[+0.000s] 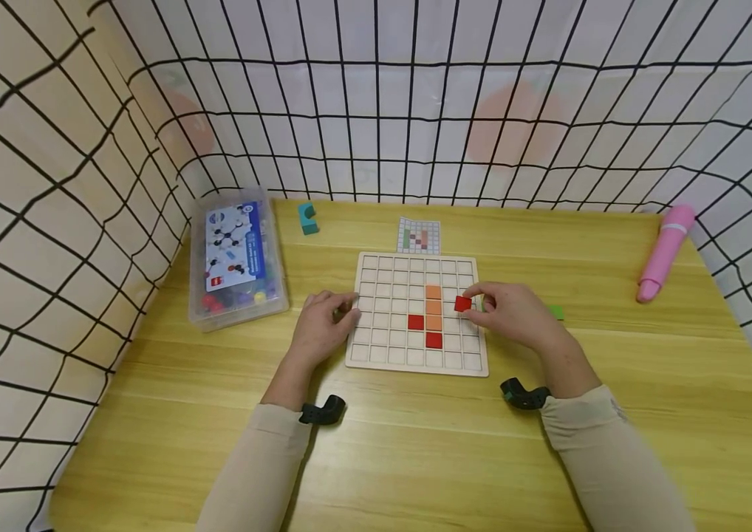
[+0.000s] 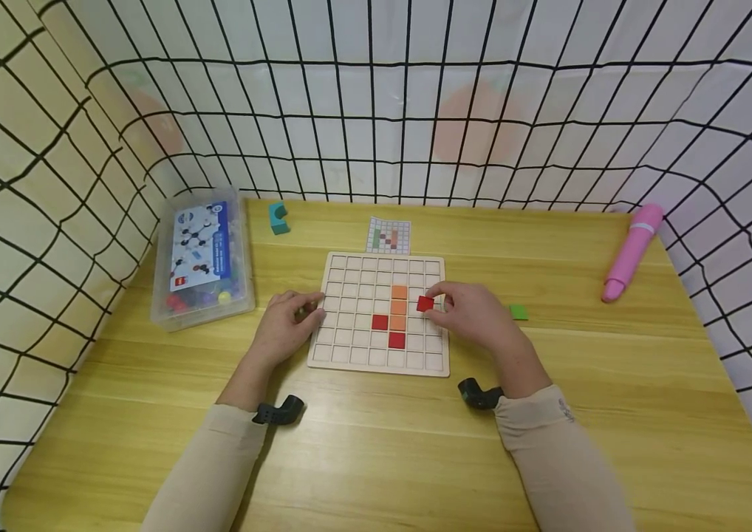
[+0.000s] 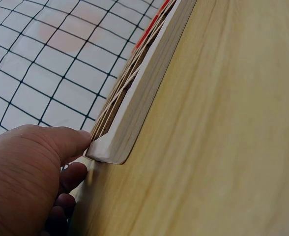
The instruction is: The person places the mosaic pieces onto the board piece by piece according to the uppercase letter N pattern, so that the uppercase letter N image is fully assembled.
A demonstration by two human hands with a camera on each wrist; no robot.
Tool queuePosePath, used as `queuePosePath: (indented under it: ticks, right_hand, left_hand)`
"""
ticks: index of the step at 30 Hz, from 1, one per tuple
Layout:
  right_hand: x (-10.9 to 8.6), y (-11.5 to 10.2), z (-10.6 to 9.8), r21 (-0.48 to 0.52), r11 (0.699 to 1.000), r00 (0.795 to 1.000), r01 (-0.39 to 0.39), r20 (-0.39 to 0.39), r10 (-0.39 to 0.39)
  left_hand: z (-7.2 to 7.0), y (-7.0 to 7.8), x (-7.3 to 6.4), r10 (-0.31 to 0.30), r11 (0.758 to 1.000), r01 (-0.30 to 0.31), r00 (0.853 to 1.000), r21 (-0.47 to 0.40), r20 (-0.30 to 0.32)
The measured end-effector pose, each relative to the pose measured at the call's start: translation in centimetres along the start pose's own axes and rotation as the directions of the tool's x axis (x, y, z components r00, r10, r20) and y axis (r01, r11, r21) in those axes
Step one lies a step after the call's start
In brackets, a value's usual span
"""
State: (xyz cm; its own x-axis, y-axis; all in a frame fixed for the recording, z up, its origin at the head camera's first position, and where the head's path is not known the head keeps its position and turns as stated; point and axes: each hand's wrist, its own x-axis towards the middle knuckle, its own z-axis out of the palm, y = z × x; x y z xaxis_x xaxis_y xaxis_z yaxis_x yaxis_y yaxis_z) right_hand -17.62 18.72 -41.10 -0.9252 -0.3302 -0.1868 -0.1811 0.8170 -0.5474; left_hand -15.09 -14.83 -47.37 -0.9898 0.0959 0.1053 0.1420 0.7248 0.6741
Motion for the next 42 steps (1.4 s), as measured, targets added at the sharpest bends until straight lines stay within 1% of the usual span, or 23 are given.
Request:
queuePosePath:
  ticks: [3,8,14,21,24,27,33,42]
  right_hand:
    - [0.6,-0.8,0.5,0.021,1.000,1.000,0.004,0.019,-0.004]
    - [1.7,-1.7,1.4,0.020,0.999,0.998,0.041,0.036,-0.042]
    - [2.8,-2.7,2.4,0.034,0.997,0.996,0.062,0.064,-0.064]
    - [4.1,-3.8,3.5,0.046,0.991,0.989,0.123,0.081,-0.127]
    - [4.6,-4.2,3.9,0.024,0.991,0.987,0.131,0.088,-0.132]
    - [5.0,-4.7,4.2,-0.019,0.991,0.987,0.132,0.097,-0.129]
    - [5.3,-5.4,4.2,-0.072,0.990,0.988,0.124,0.098,-0.116]
    - [5.8,-6.0,4.5,-0.094,0.988,0.987,0.122,0.117,-0.111]
  left_hand:
    - [0.0,0.1,0.0,0.008,1.000,-0.008,1.000,0.001,-0.005]
    - [0.1,0.1,0.0,0.013,1.000,-0.013,1.000,-0.003,-0.013]
    - [0.2,0.0,0.1,0.005,1.000,-0.005,1.000,0.000,-0.012]
    - [0.2,0.0,0.1,-0.003,1.000,0.003,1.000,0.002,-0.009]
    - [0.2,0.0,0.1,0.001,1.000,-0.001,1.000,0.003,-0.014]
    - [0.2,0.0,0.1,0.000,1.000,0.000,1.000,0.005,-0.013]
    - [0.1,0.2,0.2,-0.007,1.000,0.007,1.000,0.005,-0.007]
    - [0.1,0.2,0.1,-0.006,1.000,0.006,1.000,0.006,-0.009]
